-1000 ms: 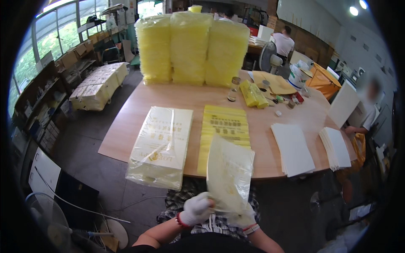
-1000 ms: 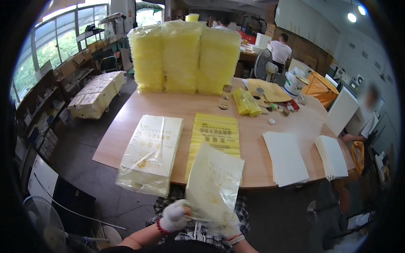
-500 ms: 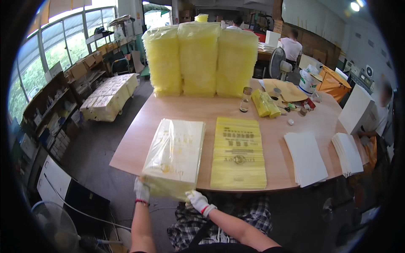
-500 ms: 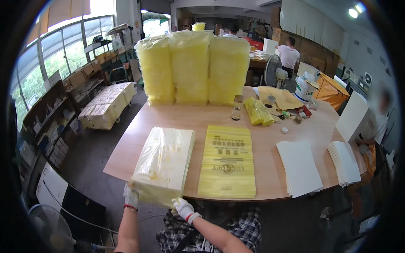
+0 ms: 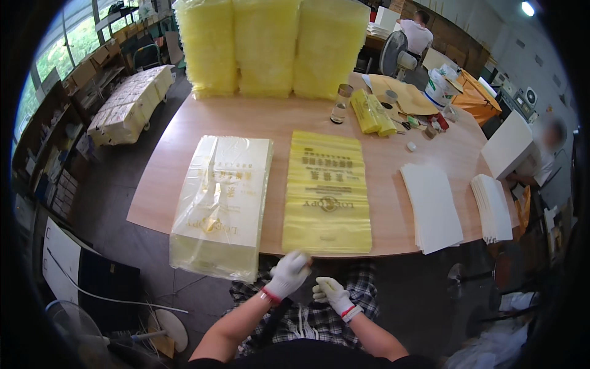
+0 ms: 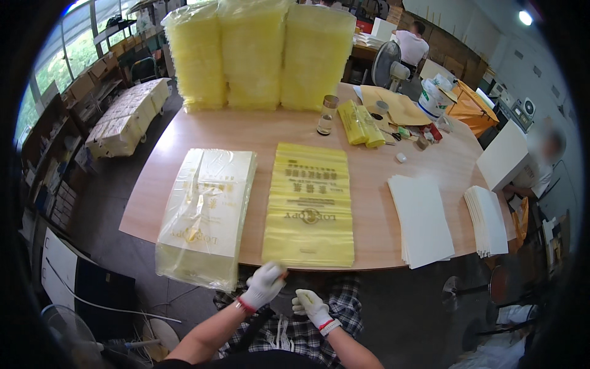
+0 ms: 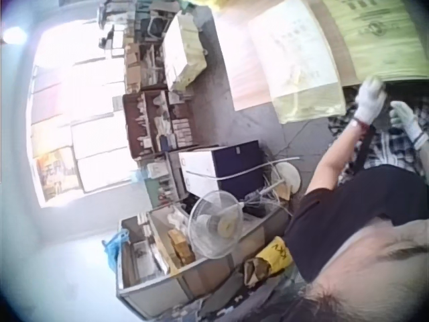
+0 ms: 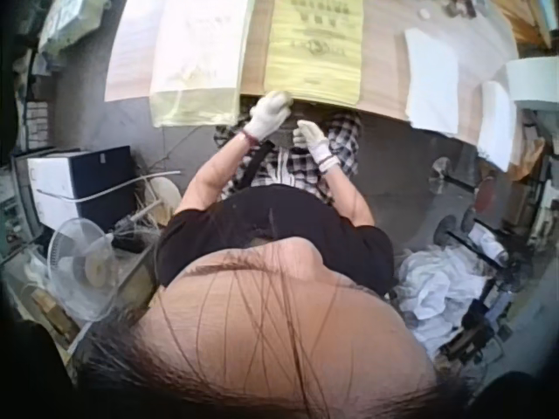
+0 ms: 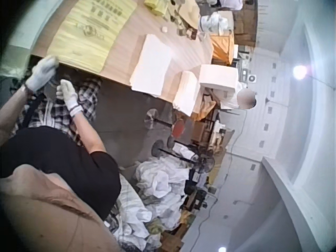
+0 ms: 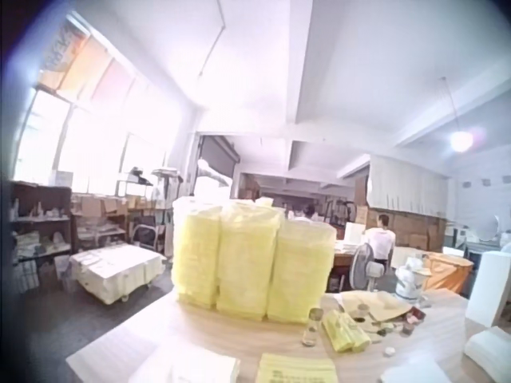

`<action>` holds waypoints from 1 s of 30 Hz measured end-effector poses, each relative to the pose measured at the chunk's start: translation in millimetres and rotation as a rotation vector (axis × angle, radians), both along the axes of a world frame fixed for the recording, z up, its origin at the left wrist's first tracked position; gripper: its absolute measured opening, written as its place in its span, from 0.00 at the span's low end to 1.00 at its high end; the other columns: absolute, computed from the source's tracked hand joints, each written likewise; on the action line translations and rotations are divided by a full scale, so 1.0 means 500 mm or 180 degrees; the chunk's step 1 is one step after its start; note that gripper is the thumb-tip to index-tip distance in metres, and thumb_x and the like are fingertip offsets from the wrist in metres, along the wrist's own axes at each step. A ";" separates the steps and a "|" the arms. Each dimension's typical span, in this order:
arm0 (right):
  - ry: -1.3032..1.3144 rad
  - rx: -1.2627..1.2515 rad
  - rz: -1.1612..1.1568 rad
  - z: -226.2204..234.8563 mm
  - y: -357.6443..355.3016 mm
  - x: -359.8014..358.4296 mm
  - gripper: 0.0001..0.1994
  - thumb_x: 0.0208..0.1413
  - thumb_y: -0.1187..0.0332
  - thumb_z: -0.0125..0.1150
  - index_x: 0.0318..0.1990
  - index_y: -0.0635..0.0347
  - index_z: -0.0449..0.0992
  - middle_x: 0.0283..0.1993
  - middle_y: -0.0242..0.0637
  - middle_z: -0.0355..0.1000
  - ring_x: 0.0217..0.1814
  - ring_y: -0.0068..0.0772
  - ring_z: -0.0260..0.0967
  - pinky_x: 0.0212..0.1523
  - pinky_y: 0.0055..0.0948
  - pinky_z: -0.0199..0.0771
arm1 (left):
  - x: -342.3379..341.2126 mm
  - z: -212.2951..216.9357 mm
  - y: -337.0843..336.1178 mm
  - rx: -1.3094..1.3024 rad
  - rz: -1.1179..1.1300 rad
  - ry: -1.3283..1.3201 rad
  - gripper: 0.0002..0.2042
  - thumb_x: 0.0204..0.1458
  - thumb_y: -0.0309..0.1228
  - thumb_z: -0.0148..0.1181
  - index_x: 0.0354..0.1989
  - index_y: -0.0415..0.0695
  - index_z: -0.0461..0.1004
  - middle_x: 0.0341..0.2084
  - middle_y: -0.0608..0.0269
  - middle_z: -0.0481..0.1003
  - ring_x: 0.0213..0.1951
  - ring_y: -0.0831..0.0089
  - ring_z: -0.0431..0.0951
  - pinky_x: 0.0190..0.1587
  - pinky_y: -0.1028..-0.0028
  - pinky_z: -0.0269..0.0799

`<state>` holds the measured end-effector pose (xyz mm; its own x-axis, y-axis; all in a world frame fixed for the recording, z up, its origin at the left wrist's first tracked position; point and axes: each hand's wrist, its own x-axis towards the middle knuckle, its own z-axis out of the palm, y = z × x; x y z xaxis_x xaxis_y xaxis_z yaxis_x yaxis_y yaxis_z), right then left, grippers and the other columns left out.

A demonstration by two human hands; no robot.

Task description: The person repeatedly places white sheets into yellow plastic bags on a table, then stacks the filled bags. The person handles the sheets and bags by hand without using tools.

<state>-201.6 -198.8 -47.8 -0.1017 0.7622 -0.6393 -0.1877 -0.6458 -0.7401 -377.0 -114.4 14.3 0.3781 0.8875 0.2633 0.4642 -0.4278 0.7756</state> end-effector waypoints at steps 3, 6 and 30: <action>-0.0150 0.0044 -0.0217 0.016 -0.013 0.031 0.18 0.59 0.62 0.48 0.52 0.61 0.61 0.37 0.39 0.70 0.31 0.28 0.71 0.32 0.26 0.75 | 0.115 -0.021 0.103 0.0673 0.0522 0.0505 0.08 0.39 0.30 0.59 0.30 0.48 0.72 0.35 0.58 0.71 0.42 0.56 0.69 0.42 0.63 0.67; -0.0030 0.0301 -0.0395 0.021 -0.026 0.051 0.18 0.59 0.64 0.47 0.53 0.65 0.61 0.37 0.40 0.70 0.31 0.28 0.70 0.32 0.26 0.74 | 0.155 -0.070 0.172 0.0695 0.0281 0.1532 0.08 0.41 0.34 0.58 0.31 0.50 0.73 0.36 0.60 0.71 0.42 0.58 0.68 0.41 0.65 0.67; -0.3526 0.4222 -0.1216 0.180 0.262 0.083 0.11 0.44 0.67 0.62 0.35 0.60 0.70 0.43 0.49 0.68 0.47 0.49 0.66 0.44 0.42 0.67 | 0.161 0.085 0.353 -0.2524 -0.0082 -0.1729 0.12 0.53 0.22 0.46 0.47 0.40 0.66 0.30 0.62 0.76 0.22 0.84 0.67 0.24 0.83 0.63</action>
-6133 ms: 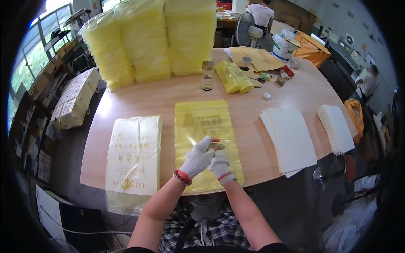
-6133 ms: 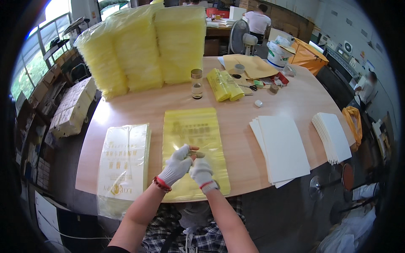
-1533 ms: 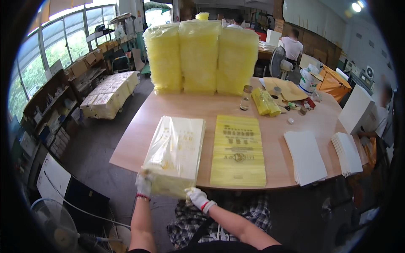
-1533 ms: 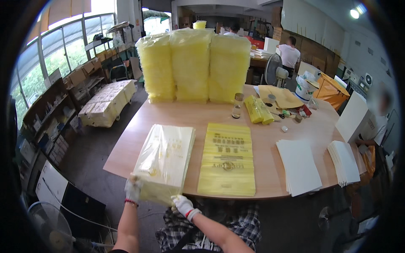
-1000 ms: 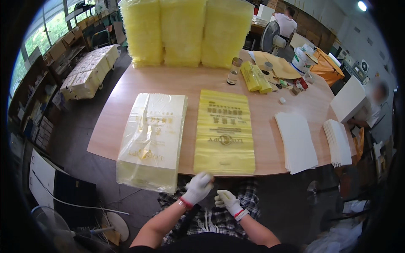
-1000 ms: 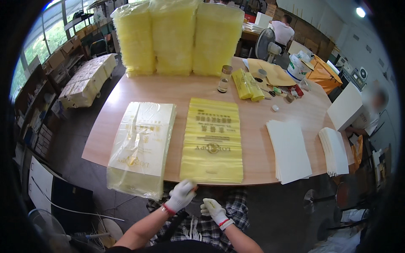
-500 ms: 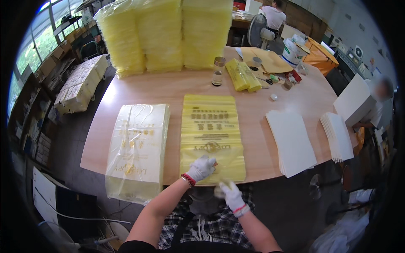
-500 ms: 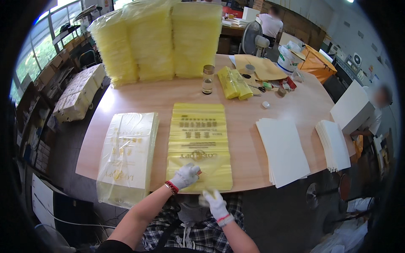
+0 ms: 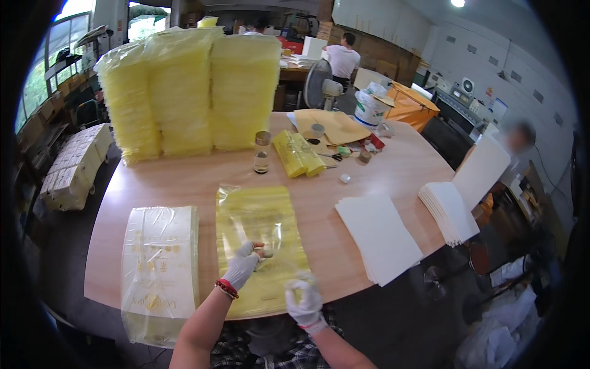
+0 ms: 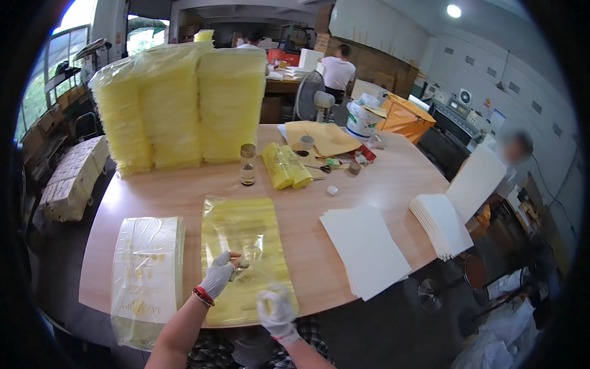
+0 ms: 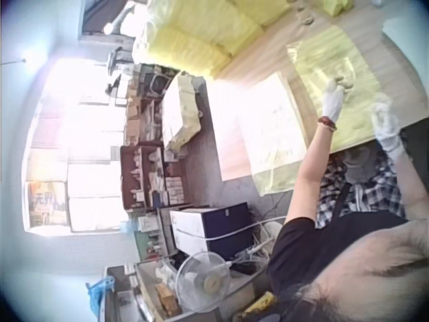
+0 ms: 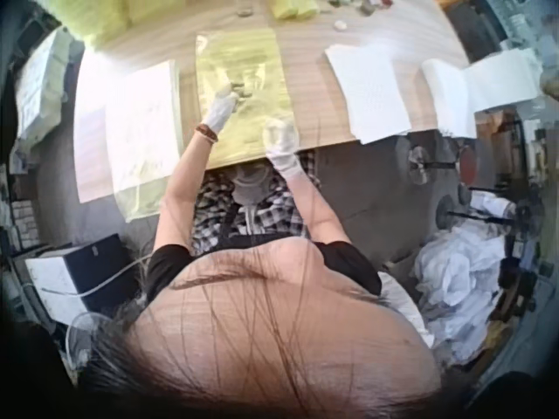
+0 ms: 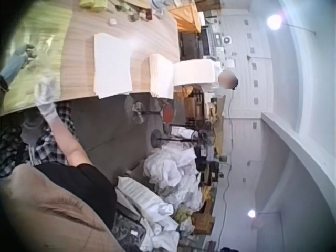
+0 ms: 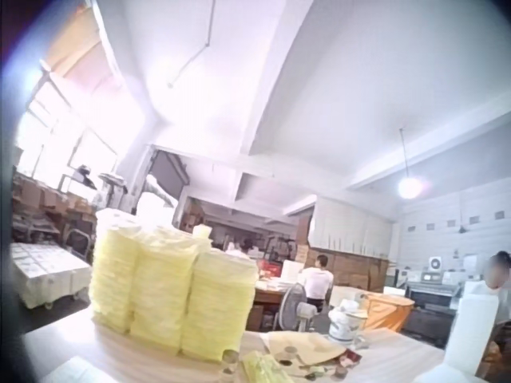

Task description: The person repeatedly places white sheets into yellow plastic bags on a table, then stacks the filled bags. The person handles the sheets and bags by hand without using tools.

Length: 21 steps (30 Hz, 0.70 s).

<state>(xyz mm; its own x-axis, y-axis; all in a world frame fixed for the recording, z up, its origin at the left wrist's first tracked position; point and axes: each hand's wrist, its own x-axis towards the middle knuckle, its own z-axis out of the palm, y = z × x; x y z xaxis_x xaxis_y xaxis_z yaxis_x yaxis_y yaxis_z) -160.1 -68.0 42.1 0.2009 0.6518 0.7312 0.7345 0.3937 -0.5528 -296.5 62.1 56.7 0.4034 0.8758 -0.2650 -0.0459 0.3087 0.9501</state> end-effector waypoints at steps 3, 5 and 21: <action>0.0910 -0.1642 0.0162 -0.027 0.107 -0.065 0.16 0.45 0.64 0.60 0.42 0.58 0.68 0.44 0.51 0.67 0.46 0.54 0.66 0.43 0.44 0.66 | 0.014 0.058 -0.042 0.0695 -0.0157 0.0093 0.15 0.53 0.22 0.45 0.50 0.39 0.63 0.34 0.59 0.76 0.26 0.83 0.69 0.29 0.82 0.66; -0.0500 -0.2642 -0.0181 -0.079 0.141 -0.049 0.19 0.48 0.61 0.56 0.47 0.59 0.65 0.43 0.51 0.67 0.47 0.55 0.64 0.44 0.45 0.65 | 0.012 0.167 -0.079 0.0916 -0.0344 0.0593 0.18 0.53 0.22 0.46 0.53 0.37 0.61 0.36 0.62 0.76 0.32 0.83 0.70 0.35 0.82 0.67; -0.2185 -0.2331 -0.1794 -0.068 -0.214 0.508 0.38 0.37 0.54 0.66 0.57 0.58 0.59 0.57 0.48 0.58 0.60 0.47 0.54 0.59 0.41 0.54 | -0.074 0.140 -0.235 0.4513 0.0561 0.2353 0.28 0.31 0.25 0.65 0.46 0.38 0.64 0.37 0.53 0.70 0.38 0.51 0.70 0.47 0.53 0.64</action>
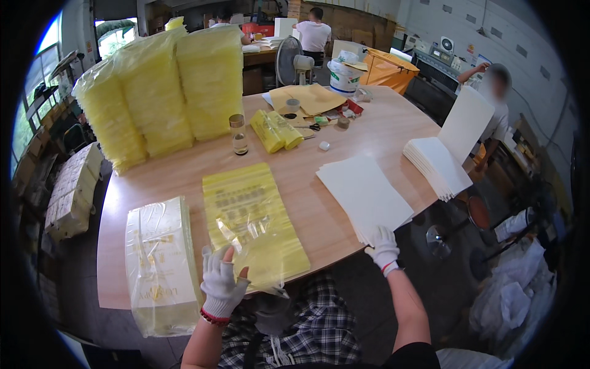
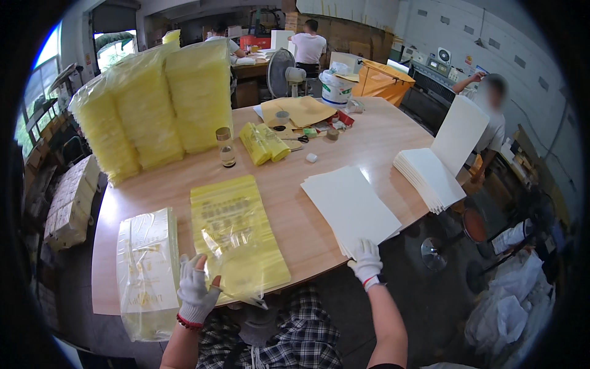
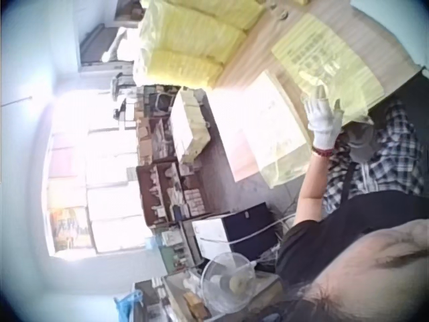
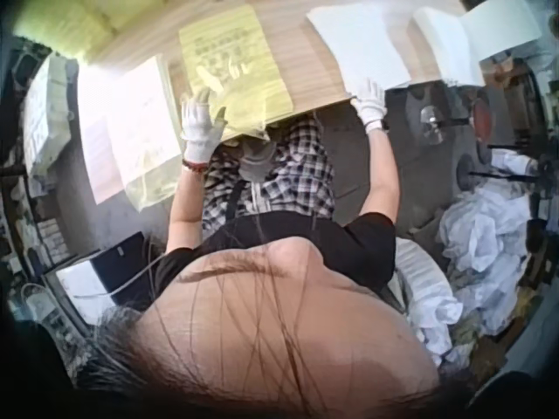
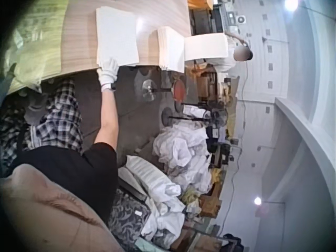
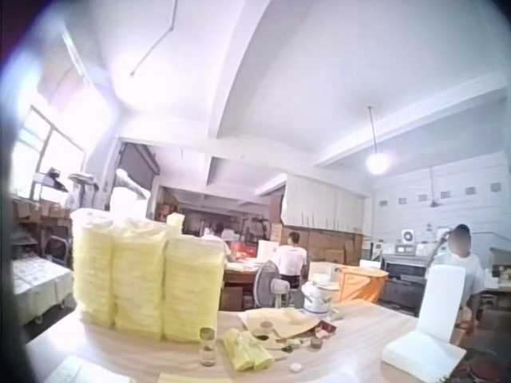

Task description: The person repeatedly places white sheets into yellow plastic bags on a table, then stacks the filled bags. The person handles the sheets and bags by hand without using tools.

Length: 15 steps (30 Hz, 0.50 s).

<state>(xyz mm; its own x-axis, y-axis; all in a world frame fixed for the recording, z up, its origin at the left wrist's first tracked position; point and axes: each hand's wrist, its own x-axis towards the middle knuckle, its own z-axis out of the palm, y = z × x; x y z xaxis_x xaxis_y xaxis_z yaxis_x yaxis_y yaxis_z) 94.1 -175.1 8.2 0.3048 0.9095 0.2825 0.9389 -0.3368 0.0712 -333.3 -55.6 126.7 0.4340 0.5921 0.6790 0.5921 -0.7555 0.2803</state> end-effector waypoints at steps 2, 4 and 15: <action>0.0927 -0.0419 0.0036 0.010 0.000 0.061 0.40 0.35 0.50 0.67 0.56 0.58 0.59 0.54 0.50 0.62 0.58 0.47 0.57 0.58 0.38 0.57 | -0.001 0.013 -0.022 0.0048 0.0164 -0.0039 0.28 0.31 0.24 0.64 0.47 0.39 0.63 0.37 0.53 0.70 0.39 0.51 0.71 0.48 0.52 0.63; 0.1165 -0.0619 -0.0010 0.019 0.017 0.097 0.44 0.31 0.45 0.68 0.56 0.60 0.59 0.52 0.50 0.65 0.54 0.50 0.61 0.54 0.37 0.61 | 0.003 0.015 -0.044 -0.0132 0.0025 -0.0059 0.24 0.33 0.24 0.63 0.44 0.43 0.67 0.36 0.57 0.71 0.37 0.55 0.72 0.42 0.59 0.68; 0.0796 0.0535 0.0261 0.028 0.022 0.073 0.14 0.49 0.52 0.53 0.35 0.47 0.78 0.31 0.41 0.74 0.33 0.47 0.71 0.34 0.44 0.70 | 0.270 -0.095 -0.156 -0.3943 -0.1962 -0.0492 0.12 0.53 0.32 0.54 0.44 0.41 0.70 0.35 0.64 0.74 0.41 0.74 0.74 0.43 0.74 0.70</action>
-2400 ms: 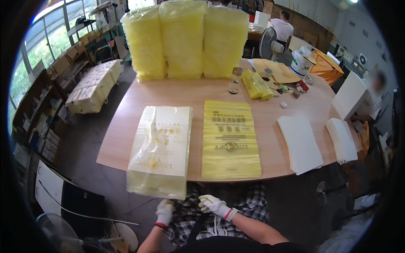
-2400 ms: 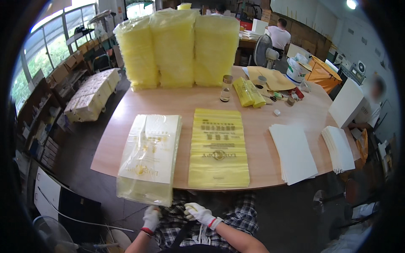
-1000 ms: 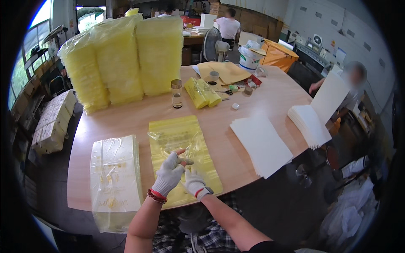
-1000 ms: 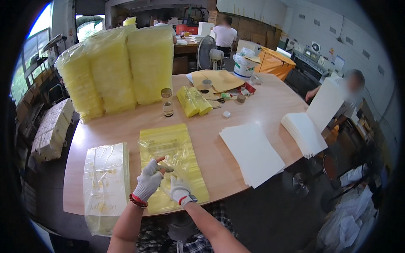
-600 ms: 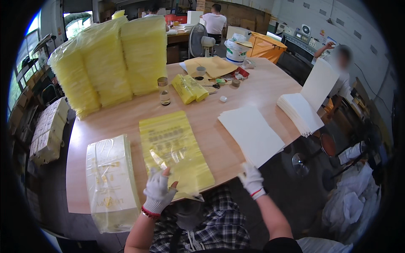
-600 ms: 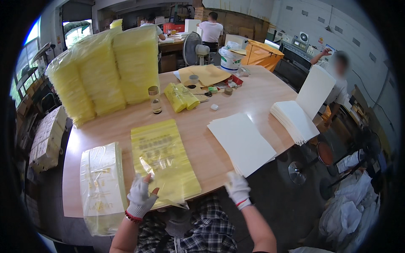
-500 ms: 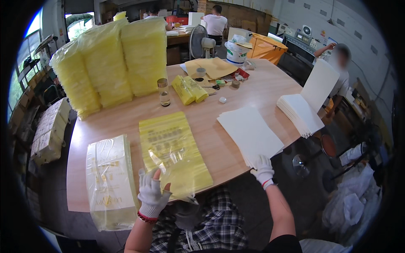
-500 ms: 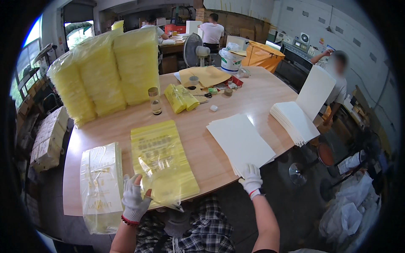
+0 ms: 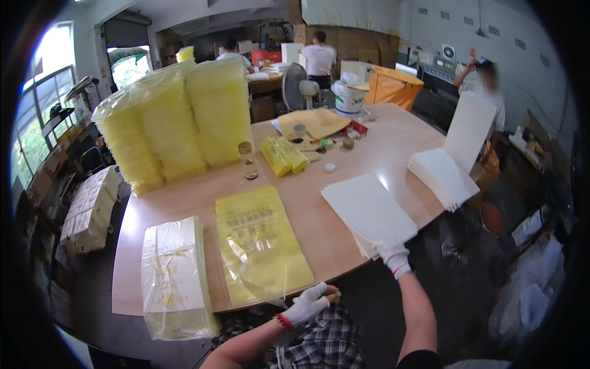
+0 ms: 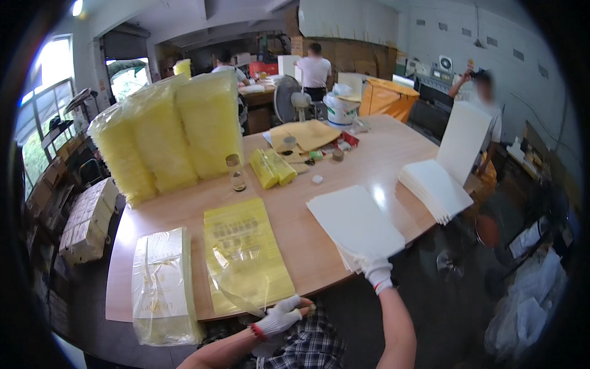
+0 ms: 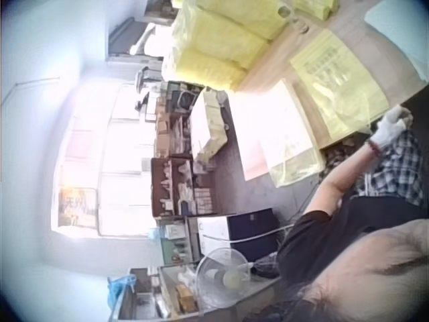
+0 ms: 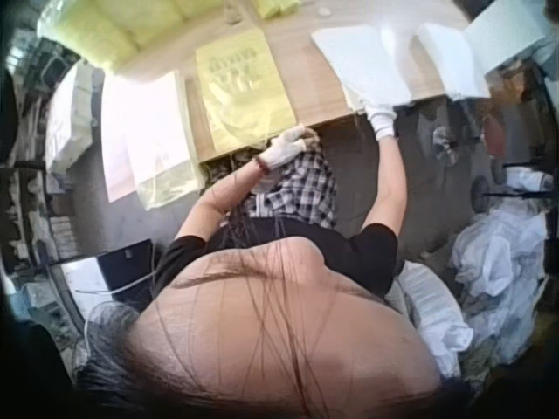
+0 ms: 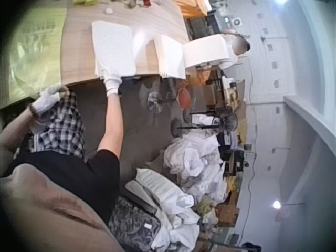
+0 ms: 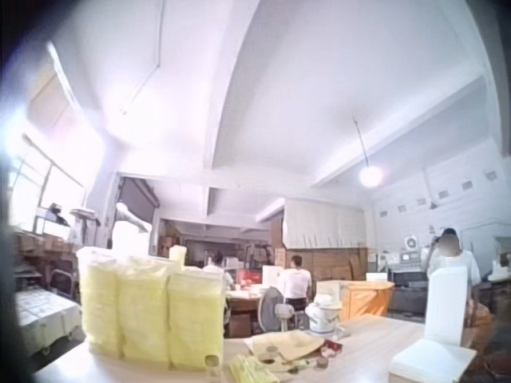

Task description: The person repeatedly places white sheets into yellow plastic bags on a table, then stacks the filled bags. The person handles the sheets and bags by hand without using tools.

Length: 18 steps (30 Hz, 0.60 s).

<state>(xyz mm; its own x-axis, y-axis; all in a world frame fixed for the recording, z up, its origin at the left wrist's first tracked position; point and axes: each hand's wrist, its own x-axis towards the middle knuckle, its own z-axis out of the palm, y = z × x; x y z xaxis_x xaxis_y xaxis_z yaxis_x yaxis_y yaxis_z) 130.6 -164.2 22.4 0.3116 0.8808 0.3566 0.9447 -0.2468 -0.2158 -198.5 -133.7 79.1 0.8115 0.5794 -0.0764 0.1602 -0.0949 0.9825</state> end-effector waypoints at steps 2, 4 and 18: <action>-0.0180 -0.0191 0.0538 0.074 -0.020 -0.133 0.12 0.50 0.55 0.52 0.35 0.46 0.78 0.31 0.41 0.74 0.33 0.46 0.71 0.34 0.43 0.70 | 0.067 -0.131 0.017 -0.2360 0.0383 -0.0841 0.16 0.55 0.37 0.51 0.48 0.41 0.66 0.42 0.62 0.72 0.43 0.68 0.73 0.47 0.71 0.68; -0.0178 -0.0357 0.1359 0.130 -0.070 -0.250 0.12 0.50 0.57 0.52 0.38 0.47 0.77 0.35 0.42 0.74 0.35 0.45 0.71 0.35 0.42 0.70 | 0.095 -0.153 0.029 -0.3995 0.0393 -0.1170 0.17 0.56 0.39 0.47 0.49 0.42 0.65 0.43 0.62 0.71 0.45 0.65 0.71 0.49 0.69 0.68; 0.4424 0.0980 0.0490 -0.112 -0.147 -0.494 0.21 0.57 0.56 0.48 0.48 0.65 0.66 0.41 0.35 0.69 0.40 0.34 0.67 0.39 0.33 0.70 | -0.103 -0.083 -0.131 0.3057 0.0627 0.1318 0.36 0.38 0.40 0.57 0.54 0.29 0.54 0.54 0.36 0.53 0.54 0.38 0.54 0.54 0.48 0.52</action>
<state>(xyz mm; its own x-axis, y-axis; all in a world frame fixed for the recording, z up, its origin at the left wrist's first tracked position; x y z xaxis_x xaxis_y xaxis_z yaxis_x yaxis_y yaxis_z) -116.4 -237.9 -33.6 0.4701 0.8822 0.0263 -0.0615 0.0624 -0.9962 -250.1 -199.1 37.8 0.7124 0.6616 0.2339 0.5618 -0.7375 0.3749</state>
